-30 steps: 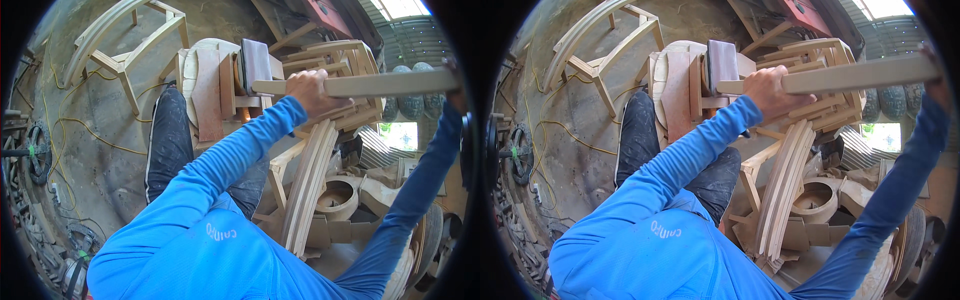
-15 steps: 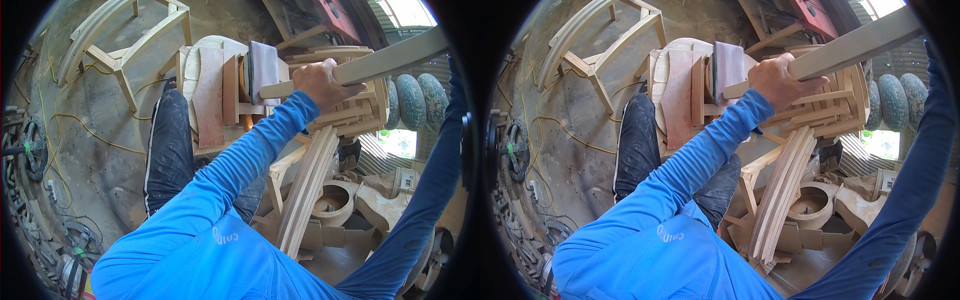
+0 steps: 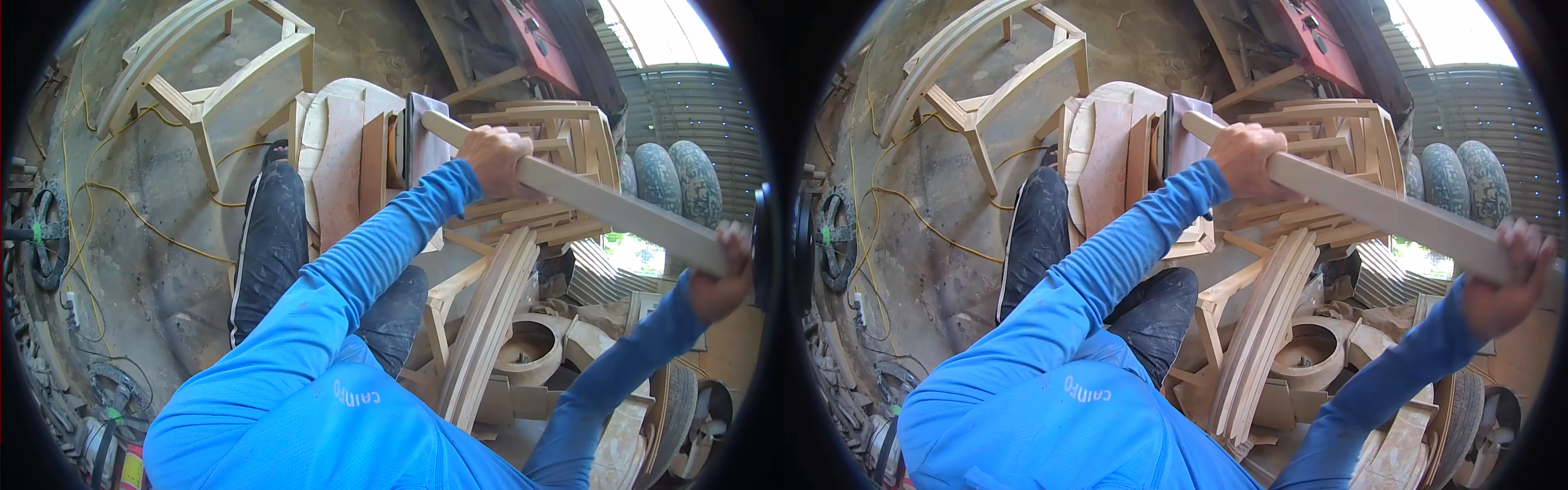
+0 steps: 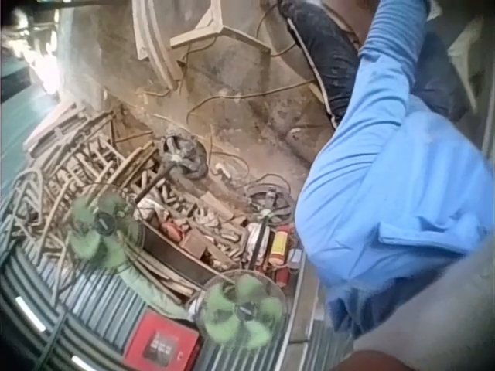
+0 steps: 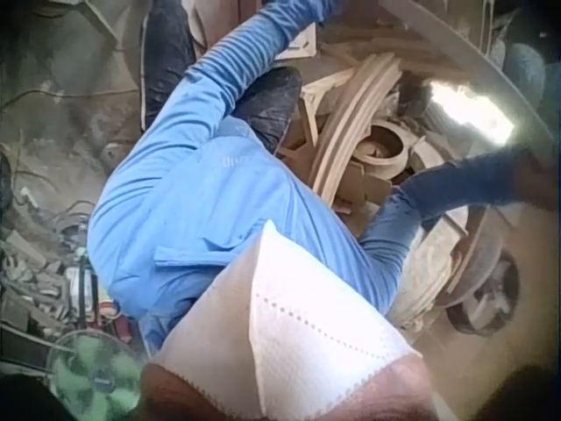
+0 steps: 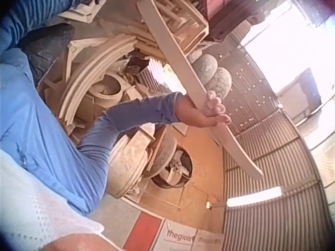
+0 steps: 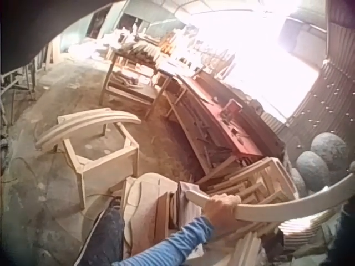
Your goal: Sanding curved wooden furniture parts using a belt sander and handheld sandpaper.
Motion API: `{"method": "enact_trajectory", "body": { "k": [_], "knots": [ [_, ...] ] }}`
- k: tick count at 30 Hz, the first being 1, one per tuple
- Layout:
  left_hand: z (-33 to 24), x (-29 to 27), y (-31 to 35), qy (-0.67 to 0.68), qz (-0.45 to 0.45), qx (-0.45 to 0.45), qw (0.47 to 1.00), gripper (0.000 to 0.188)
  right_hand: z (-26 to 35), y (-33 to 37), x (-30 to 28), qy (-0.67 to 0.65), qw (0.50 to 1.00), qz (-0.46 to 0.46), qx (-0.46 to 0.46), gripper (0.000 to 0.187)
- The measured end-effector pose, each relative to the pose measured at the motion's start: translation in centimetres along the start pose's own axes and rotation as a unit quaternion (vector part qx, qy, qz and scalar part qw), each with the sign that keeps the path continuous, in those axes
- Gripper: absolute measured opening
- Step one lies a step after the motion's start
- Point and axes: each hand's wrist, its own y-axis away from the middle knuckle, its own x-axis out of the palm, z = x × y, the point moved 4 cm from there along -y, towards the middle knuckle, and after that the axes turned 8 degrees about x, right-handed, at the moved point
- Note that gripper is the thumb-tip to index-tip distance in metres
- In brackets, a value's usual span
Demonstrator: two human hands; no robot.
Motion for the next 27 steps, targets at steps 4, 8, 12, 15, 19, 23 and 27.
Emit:
{"method": "enact_trajectory", "body": {
  "k": [4,8,12,15,19,23,27],
  "knots": [
    [-0.5,1.7,1.4,0.036,0.022,0.093,0.995,0.07,0.2,11.6,-5.0,-0.013,0.99,-0.123,-0.075,0.029],
    [0.6,1.4,4.0,-0.007,0.167,0.133,0.977,0.078,-6.4,24.2,-5.6,-0.004,0.978,-0.201,-0.053,0.017],
    [1.1,2.3,6.4,-0.013,0.296,0.121,0.947,0.076,-11.5,35.7,-6.5,-0.116,0.942,-0.307,0.066,0.015],
    [-2.4,4.4,9.3,-0.018,0.321,0.068,0.945,0.067,-9.1,41.3,-8.4,-0.166,0.936,-0.295,0.1,0.026],
    [-6.4,6.2,12.3,-0.044,0.281,-0.011,0.959,0.06,-6.5,46.3,-9.2,-0.027,0.955,-0.254,0.149,0.035],
    [-5.2,6.1,12.3,-0.101,0.279,-0.03,0.954,0.054,-8.4,47.7,-5.4,-0.046,0.939,-0.281,0.193,0.033],
    [-0.9,6.1,11.6,-0.167,0.318,0.014,0.933,0.058,-13.2,48.8,-1.5,-0.053,0.917,-0.331,0.215,0.034]
  ]
}}
